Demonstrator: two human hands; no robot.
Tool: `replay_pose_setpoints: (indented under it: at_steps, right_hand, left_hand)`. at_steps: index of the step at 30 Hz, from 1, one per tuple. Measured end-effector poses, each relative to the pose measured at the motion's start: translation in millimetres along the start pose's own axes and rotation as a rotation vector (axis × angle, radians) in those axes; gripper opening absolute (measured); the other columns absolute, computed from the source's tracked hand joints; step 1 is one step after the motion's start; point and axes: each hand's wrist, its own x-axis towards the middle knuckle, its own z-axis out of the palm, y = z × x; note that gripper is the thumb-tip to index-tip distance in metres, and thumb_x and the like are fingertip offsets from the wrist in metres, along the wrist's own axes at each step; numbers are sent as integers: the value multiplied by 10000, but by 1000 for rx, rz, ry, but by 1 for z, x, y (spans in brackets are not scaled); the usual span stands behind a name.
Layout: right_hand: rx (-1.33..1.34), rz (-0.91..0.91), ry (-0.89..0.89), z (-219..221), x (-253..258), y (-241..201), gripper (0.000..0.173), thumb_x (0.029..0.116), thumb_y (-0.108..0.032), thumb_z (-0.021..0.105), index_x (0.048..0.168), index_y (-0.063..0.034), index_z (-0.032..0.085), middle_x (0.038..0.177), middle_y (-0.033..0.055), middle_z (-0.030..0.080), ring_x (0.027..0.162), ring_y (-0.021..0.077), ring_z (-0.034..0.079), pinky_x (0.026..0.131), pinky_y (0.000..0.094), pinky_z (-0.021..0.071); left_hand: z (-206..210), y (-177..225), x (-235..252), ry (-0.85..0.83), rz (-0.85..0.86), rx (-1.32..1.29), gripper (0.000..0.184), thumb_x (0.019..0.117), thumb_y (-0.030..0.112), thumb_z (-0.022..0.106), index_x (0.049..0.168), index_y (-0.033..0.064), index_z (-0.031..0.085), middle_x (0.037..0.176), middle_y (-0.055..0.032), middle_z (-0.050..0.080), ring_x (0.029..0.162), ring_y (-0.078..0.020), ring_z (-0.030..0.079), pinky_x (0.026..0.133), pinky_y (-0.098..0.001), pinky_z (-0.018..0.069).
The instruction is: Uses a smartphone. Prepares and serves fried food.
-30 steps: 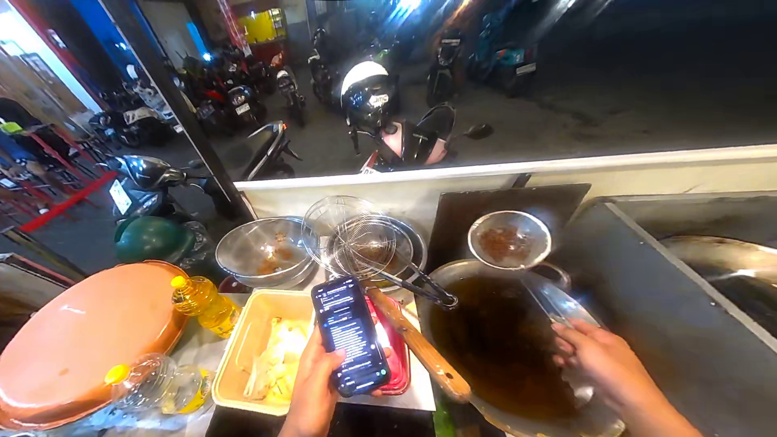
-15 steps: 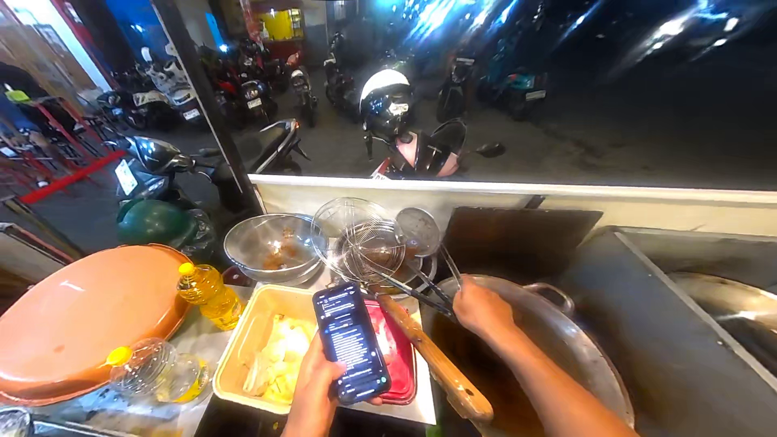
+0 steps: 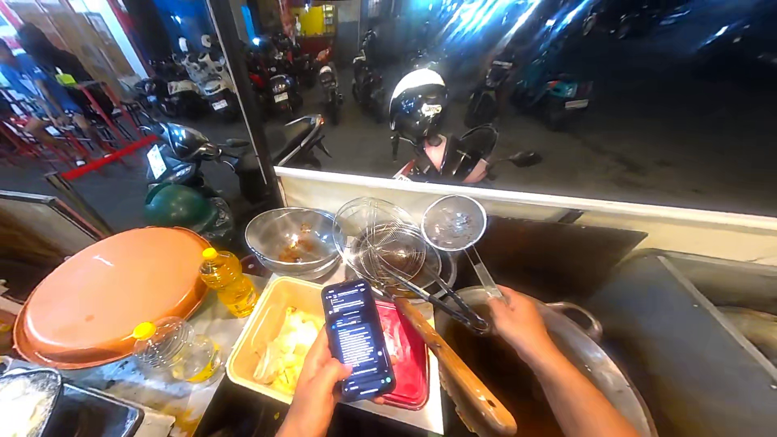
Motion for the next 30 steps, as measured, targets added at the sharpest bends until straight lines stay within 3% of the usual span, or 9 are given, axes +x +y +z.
replay_pose_setpoints:
  at_steps: [3,7,9,11,12,17,20,26,30]
  right_hand:
    - [238,38,-21,3,-5,-3,360,1079,-132,501,1418,-40,578,692,92,542,510,155,495,494,339,486]
    - [412,187,-162,5,-8,-18,330,1085,-184,512,1378,-68,609,660,32,501,505,113,469,492,288,470]
    - [517,296,-227,8,-6,-18,258,1085,-249,516,1185,-63,664,629,-1,469,487,97,447,487,267,464]
    - [559,377,-282,9,-3,-14,329,1072,-360,528,904,-91,616,602,-17,475,462,84,440,472,247,465]
    - [568,381,-300,9,-3,-13,350,1069,-384,529,891,-94,611,616,-16,492,464,81,440,470,243,464]
    - [546,264,-254,-4,-8,-3,316,1080,-312,518,1288,-116,655,689,-1,542,490,84,444,472,254,448]
    - [423,199,-196,-15,-18,8,365,1070,-304,563,1373,-115,634,693,24,546,519,119,495,488,289,477]
    - [289,66,-49,-38,-46,40,278,1073,-252,549,1189,-113,760,761,39,611,548,129,513,506,290,479]
    - [182,-15,40,-55,-56,54,195,967,-273,727,1071,-123,795,1016,49,736,729,145,642,630,329,542]
  left_hand:
    - [2,0,3,58,-2,39,564,962,18,377,1515,-17,274,1314,-273,592,1122,-424,665,830,-589,616]
    - [8,0,6,113,-12,68,488,1047,140,362,1509,-14,323,1294,-262,609,1121,-400,669,862,-572,613]
    - [10,0,7,105,-10,62,489,1061,178,358,1511,-9,328,1291,-261,611,1120,-397,671,861,-568,615]
    - [11,-1,6,82,-3,48,527,1045,209,382,1523,-1,309,1307,-244,609,1129,-378,670,867,-557,614]
    - [11,-1,6,71,3,45,541,1030,206,391,1520,-4,300,1312,-240,606,1133,-372,669,863,-552,617]
    - [9,-2,4,4,24,30,590,961,86,381,1531,0,253,1346,-270,574,1150,-433,650,799,-599,618]
    - [12,-2,3,-9,26,30,613,933,39,382,1527,-3,238,1340,-280,572,1134,-457,653,775,-613,621]
    - [23,-1,1,-40,37,48,628,919,-4,393,1527,-5,238,1345,-282,572,1137,-451,655,791,-606,623]
    - [39,-3,2,-36,23,94,598,955,17,380,1537,0,243,1361,-283,563,1153,-455,648,788,-607,626]
